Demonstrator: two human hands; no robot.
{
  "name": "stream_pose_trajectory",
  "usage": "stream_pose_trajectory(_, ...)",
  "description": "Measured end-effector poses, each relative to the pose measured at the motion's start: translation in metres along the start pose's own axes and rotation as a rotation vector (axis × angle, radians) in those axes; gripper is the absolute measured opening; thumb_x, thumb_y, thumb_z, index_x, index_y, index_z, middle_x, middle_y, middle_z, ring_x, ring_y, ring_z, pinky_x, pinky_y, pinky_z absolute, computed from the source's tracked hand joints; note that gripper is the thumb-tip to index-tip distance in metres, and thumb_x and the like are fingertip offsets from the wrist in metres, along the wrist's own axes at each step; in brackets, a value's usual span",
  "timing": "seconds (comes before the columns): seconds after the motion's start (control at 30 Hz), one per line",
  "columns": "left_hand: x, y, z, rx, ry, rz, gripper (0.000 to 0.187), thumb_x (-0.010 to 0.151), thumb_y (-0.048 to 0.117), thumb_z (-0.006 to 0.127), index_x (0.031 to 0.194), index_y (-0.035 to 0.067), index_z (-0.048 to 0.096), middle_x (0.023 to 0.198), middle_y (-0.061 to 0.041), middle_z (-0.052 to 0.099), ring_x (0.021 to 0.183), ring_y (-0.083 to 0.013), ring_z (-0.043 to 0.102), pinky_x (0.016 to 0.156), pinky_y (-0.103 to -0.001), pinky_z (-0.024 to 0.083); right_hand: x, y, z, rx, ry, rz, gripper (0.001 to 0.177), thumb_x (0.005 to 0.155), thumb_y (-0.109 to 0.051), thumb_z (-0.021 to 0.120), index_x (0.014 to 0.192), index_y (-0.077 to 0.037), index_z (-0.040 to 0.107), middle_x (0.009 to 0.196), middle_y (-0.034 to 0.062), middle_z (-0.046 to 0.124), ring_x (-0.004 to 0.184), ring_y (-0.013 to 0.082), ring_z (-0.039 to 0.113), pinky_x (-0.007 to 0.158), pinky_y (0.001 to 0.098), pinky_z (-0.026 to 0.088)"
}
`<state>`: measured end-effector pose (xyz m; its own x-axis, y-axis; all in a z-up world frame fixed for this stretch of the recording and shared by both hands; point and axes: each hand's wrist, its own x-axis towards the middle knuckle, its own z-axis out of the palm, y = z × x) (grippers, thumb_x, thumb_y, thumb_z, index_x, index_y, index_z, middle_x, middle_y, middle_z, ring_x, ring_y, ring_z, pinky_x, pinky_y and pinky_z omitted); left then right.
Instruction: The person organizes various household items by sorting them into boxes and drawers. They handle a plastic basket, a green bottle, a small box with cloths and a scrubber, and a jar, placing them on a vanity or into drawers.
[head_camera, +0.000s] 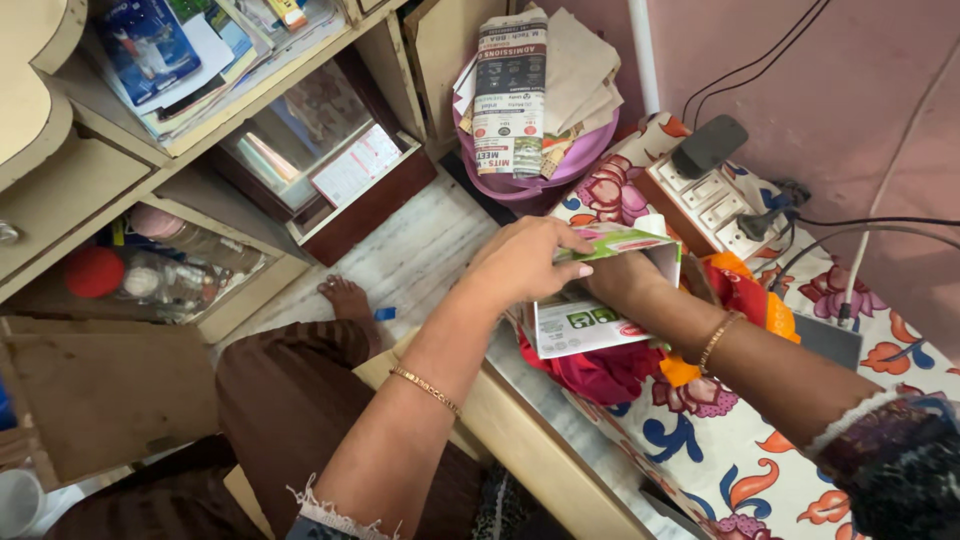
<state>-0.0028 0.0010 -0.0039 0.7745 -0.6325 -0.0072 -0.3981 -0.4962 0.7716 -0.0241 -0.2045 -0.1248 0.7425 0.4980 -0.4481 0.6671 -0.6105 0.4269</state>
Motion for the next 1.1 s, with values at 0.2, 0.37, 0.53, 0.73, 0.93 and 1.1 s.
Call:
stream_pose_trajectory(0.2,-0.002,0.0,0.001,-0.015,0.063,-0.045,0.029,0.082,0.031,0.079,0.107,0.017,0.08,0.107,-0.015,0.076,0.101,-0.0341,0.072,0.089,-0.041,0.055,-0.063,-0.001,-0.051,0.389,0.097,0.175,0.018,0.085,-0.02,0.064,0.098,-0.012,0.074,0.112,0.0089,0.07,0.113,0.0262,0.065,0.09,0.041,0.054)
stream_pose_trajectory(0.37,0.008,-0.006,0.005,0.002,0.032,-0.094,0.03,0.082,0.031,0.078,0.11,0.02,0.08,0.105,-0.015,0.075,0.096,-0.0342,0.072,0.085,-0.042,0.056,-0.124,-0.004,-0.067,1.003,0.884,0.638,0.017,0.089,0.004,0.066,0.105,-0.001,0.07,0.102,0.012,0.07,0.088,0.0234,0.067,0.076,0.0361,0.055)
stream_pose_trajectory(0.53,0.008,-0.014,0.007,-0.004,0.042,-0.051,0.032,0.083,0.03,0.077,0.112,0.016,0.078,0.104,-0.016,0.076,0.093,-0.0331,0.074,0.086,-0.04,0.058,-0.162,-0.003,-0.038,1.911,1.18,0.907,0.012,0.104,-0.001,0.067,0.115,-0.001,0.063,0.098,0.0055,0.066,0.083,0.0123,0.061,0.072,0.0276,0.052)
stream_pose_trajectory(0.73,0.007,-0.02,0.008,0.028,0.027,-0.042,0.035,0.079,0.031,0.081,0.11,0.014,0.079,0.103,-0.017,0.076,0.094,-0.0343,0.073,0.086,-0.041,0.057,-0.211,0.018,-0.047,1.873,1.811,0.883,0.024,0.113,0.005,0.063,0.134,-0.005,0.055,0.123,0.0054,0.065,0.104,0.0162,0.066,0.085,0.0325,0.058)
stream_pose_trajectory(0.93,0.008,-0.019,0.01,0.045,0.052,-0.138,0.042,0.08,0.034,0.081,0.116,0.013,0.076,0.114,-0.018,0.073,0.109,-0.0351,0.069,0.097,-0.042,0.053,-0.219,0.027,-0.099,1.654,1.678,1.059,0.013,0.115,0.001,0.058,0.128,0.001,0.058,0.121,0.0085,0.068,0.1,0.0156,0.071,0.099,0.0367,0.067)
stream_pose_trajectory(1.1,0.011,-0.013,0.009,0.173,0.052,-0.35,0.062,0.084,0.036,0.078,0.14,0.019,0.058,0.143,-0.014,0.054,0.131,-0.0369,0.051,0.106,-0.048,0.044,-0.192,0.03,-0.141,1.572,1.55,0.775,0.011,0.115,0.006,0.056,0.124,0.0,0.053,0.114,0.0072,0.063,0.101,0.0126,0.066,0.095,0.0294,0.062)
